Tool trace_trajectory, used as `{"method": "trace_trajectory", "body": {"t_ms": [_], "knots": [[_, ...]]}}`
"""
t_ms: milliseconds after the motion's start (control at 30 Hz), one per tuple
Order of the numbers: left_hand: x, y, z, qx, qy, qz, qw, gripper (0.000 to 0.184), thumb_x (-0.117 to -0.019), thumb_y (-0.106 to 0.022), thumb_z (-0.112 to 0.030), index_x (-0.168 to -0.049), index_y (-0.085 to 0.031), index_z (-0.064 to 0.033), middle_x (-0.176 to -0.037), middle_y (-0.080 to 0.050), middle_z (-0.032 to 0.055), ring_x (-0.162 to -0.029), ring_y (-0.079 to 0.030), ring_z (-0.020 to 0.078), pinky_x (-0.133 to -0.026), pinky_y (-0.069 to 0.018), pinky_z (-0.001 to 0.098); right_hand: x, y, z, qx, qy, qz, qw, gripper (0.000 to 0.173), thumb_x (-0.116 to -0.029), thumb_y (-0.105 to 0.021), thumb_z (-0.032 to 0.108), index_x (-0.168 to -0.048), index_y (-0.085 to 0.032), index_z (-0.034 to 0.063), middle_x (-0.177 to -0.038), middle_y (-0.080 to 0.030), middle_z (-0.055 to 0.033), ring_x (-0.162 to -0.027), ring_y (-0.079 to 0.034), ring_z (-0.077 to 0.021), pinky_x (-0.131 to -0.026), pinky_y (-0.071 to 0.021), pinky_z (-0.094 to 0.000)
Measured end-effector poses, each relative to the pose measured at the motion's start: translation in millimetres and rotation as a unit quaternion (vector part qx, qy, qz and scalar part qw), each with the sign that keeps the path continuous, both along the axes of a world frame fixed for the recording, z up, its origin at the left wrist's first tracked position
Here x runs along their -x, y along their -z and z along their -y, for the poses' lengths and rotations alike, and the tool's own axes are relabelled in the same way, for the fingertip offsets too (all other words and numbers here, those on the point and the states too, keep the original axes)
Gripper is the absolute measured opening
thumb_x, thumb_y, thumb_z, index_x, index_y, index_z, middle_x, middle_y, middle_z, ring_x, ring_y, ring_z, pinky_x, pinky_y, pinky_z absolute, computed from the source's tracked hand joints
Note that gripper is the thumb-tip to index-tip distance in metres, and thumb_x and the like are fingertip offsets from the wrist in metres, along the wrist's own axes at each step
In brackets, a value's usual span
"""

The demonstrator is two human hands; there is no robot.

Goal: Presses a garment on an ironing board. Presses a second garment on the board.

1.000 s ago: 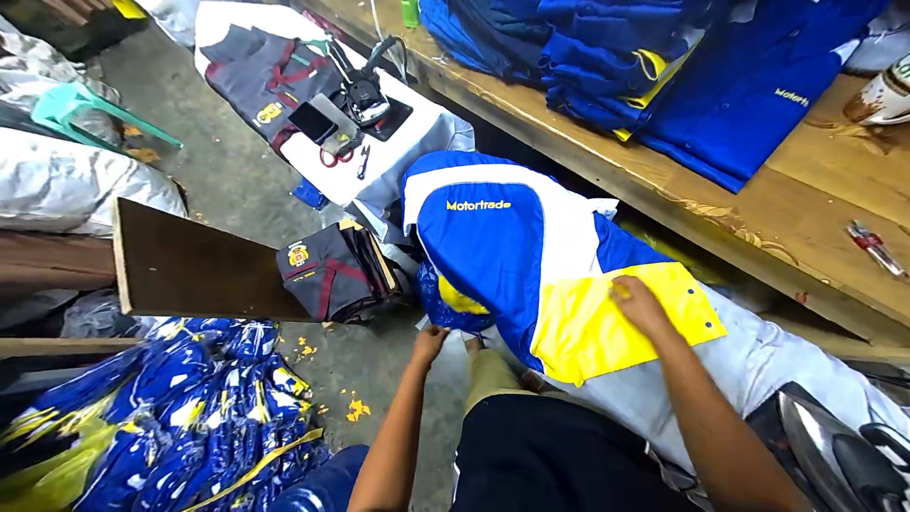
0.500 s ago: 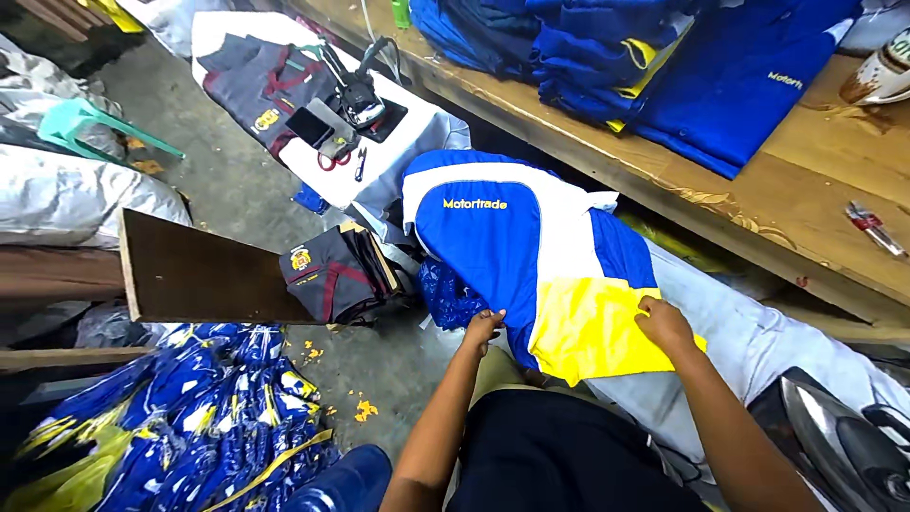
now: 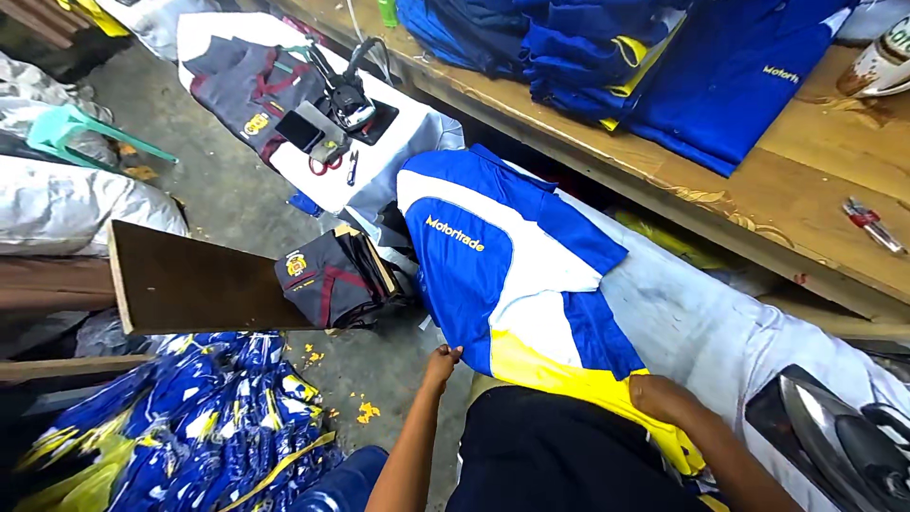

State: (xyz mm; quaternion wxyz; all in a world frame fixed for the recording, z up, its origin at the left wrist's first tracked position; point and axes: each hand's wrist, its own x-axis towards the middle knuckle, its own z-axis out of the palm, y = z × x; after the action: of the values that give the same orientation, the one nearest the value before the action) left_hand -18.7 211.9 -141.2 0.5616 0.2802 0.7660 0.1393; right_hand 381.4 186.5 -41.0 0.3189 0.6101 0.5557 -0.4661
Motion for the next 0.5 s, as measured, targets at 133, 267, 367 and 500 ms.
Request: {"method": "trace_trajectory", "body": {"t_ms": [133, 267, 367, 500], "knots": [[-19, 0, -9, -0.027, -0.019, 0.037, 0.999, 0.029, -0.1068, -0.056, -0.015, -0.122, -0.059, 0.0091, -0.114, -0.064, 0.0223, -0.1, -0.061, 0.0249, -0.089, -0.0503, 0.0423, 21, -43, -47, -0.244, 0.138, -0.08, 0.956, 0.036, -0.1072, -0.054, 0.02, -0.129, -0.062, -0.0069, -0.129, -0.062, -0.0304, -0.123, -0.06, -0.0456, -0.105, -0.0451, -0.06], [-20, 0, -9, -0.033, -0.016, 0.041, 0.999, 0.031, -0.1077, -0.054, -0.016, -0.126, -0.058, 0.0088, -0.118, -0.063, 0.0236, -0.103, -0.061, 0.0263, -0.091, -0.0503, 0.0438, 71, -20, -97, -0.489, 0.161, -0.142, 0.845, 0.036, -0.1038, -0.058, 0.018, -0.128, -0.065, -0.0076, -0.134, -0.06, -0.0314, -0.13, -0.054, -0.0475, -0.109, -0.0416, -0.0597], [-14, 1, -3, -0.029, -0.025, 0.028, 0.999, 0.03, -0.1079, -0.054, -0.015, -0.124, -0.058, 0.0091, -0.117, -0.063, 0.0241, -0.104, -0.061, 0.0273, -0.091, -0.05, 0.0443, 105, 18, -135, -0.475, 0.099, -0.091, 0.87, 0.056, -0.1063, -0.053, 0.04, -0.152, -0.05, 0.0086, -0.162, -0.036, -0.0257, -0.152, -0.028, -0.0458, -0.118, -0.0237, -0.0654], [-9, -1, 4, -0.065, -0.026, 0.016, 0.997, 0.024, -0.1042, -0.057, -0.011, -0.116, -0.063, 0.01, -0.117, -0.063, 0.025, -0.108, -0.06, 0.0301, -0.094, -0.0491, 0.0474, 101, 69, -184, -0.42, 0.078, -0.017, 0.904, 0.067, -0.1065, -0.045, 0.054, -0.163, -0.034, 0.0201, -0.171, -0.016, -0.0217, -0.158, -0.009, -0.0455, -0.12, -0.0079, -0.0739]]}}
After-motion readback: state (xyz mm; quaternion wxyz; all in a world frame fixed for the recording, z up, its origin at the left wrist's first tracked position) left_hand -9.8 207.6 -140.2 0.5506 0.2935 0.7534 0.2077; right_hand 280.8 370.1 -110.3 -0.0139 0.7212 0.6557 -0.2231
